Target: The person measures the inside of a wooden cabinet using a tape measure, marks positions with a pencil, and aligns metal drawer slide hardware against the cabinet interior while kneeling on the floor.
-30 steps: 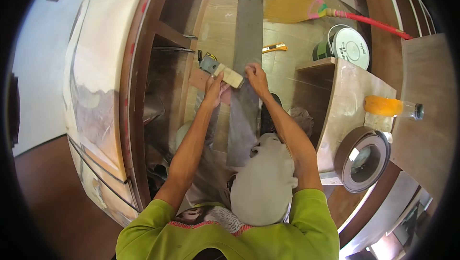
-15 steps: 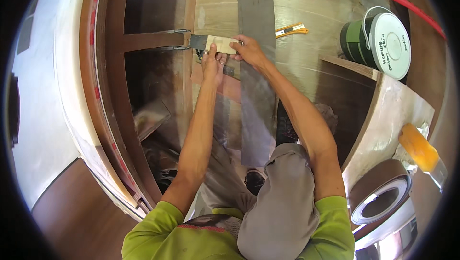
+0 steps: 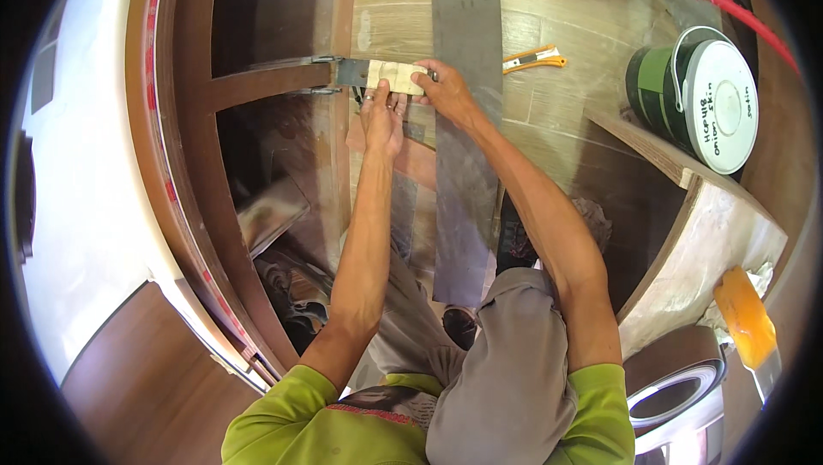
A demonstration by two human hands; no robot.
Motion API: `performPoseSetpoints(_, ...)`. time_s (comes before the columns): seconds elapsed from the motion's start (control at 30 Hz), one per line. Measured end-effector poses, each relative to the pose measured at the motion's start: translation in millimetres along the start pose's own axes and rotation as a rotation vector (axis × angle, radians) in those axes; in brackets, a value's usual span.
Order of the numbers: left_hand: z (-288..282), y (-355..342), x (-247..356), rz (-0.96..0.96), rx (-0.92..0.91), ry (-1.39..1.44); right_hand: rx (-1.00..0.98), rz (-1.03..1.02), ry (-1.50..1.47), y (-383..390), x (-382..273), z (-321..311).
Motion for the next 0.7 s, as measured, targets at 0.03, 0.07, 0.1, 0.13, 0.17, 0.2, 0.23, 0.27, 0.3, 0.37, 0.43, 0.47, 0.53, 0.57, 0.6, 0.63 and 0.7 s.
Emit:
performPoseSetpoints(0.03,-0.1,-0.5,-0.6,0.007,-0.001,-0.002,-0.008,0.001,0.006,-0.3,-1.0,-0.5)
performPoseSetpoints(0.07,-0.8,-0.8,-0.4,0.016,-0.001,-0.002,-0.016,0.001,0.012,-0.9,-2.2,-1.2)
performPoseSetpoints(0.1,-0.9,-1.1,-0.7,0.022,-0.002,-0.001,-0.02,0.002,0.02,-1.6,-1.9,-2.5)
performPoseSetpoints(0.13,-1.3,-1.1,-0.7,0.028,-0.002,0.001,-0.042,-0.003,0.042,-2.6,-1.9,-2.2)
performPoseSetpoints(0.17,-2.6,-0.2,-0.7,0.031,0.009,-0.008,-0.064,-0.007,0.064,-3.7,-2.0,-1.6)
performPoseSetpoints(0.2,-2.1,0.8,-0.2,0.036,0.018,-0.016,-0.085,-0.014,0.087,-5.4,-1.5,-1.6)
performPoseSetpoints(0.23,-1.7,1.5,0.5,0.041,0.028,-0.023,-0.086,-0.011,0.083,-6.4,-0.4,-1.9)
performPoseSetpoints(0.27,-0.5,1.8,1.2,0.035,0.02,-0.031,-0.088,-0.008,0.079,-7.0,0.8,-1.8)
performPoseSetpoints(0.3,-0.7,1.9,2.9,0.033,0.014,-0.039,-0.093,-0.005,0.075,-7.3,0.8,-0.3)
performPoseSetpoints(0.37,0.1,1.9,4.6,0.031,0.007,-0.04,-0.068,0.002,0.027,-6.7,1.1,1.8)
performPoseSetpoints(0.43,0.0,1.4,5.8,0.034,0.009,-0.027,-0.055,0.005,0.009,-4.5,-2.7,5.3)
performPoseSetpoints(0.47,-0.1,1.3,6.8,0.039,0.01,-0.022,-0.054,0.003,0.015,-3.7,-5.0,5.8)
performPoseSetpoints(0.53,-0.9,0.9,5.3,0.042,0.009,-0.012,-0.062,0.003,0.033,-3.1,-5.0,4.5)
performPoseSetpoints(0.57,-1.7,0.8,4.9,0.043,0.014,-0.018,-0.075,0.003,0.043,-3.6,-5.4,3.9)
performPoseSetpoints(0.6,-2.7,0.3,4.3,0.043,0.017,-0.025,-0.088,0.002,0.054,-4.4,-4.7,3.0)
performPoseSetpoints(0.63,-3.6,-0.1,3.6,0.043,0.021,-0.032,-0.072,-0.008,0.064,-4.8,-4.2,2.2)
performPoseSetpoints(0.7,-3.9,-0.2,2.6,0.049,0.027,-0.029,-0.042,-0.027,0.083,-5.5,-3.7,2.3)
Point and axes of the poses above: each hand's wrist, its own y-axis away from the middle knuckle, its own z-axis out of the palm, x = y × z, the point moved 4 cm from there along -y, towards the middle knuckle, and after that the axes turned 14 degrees about y, right-handed, at the moved point
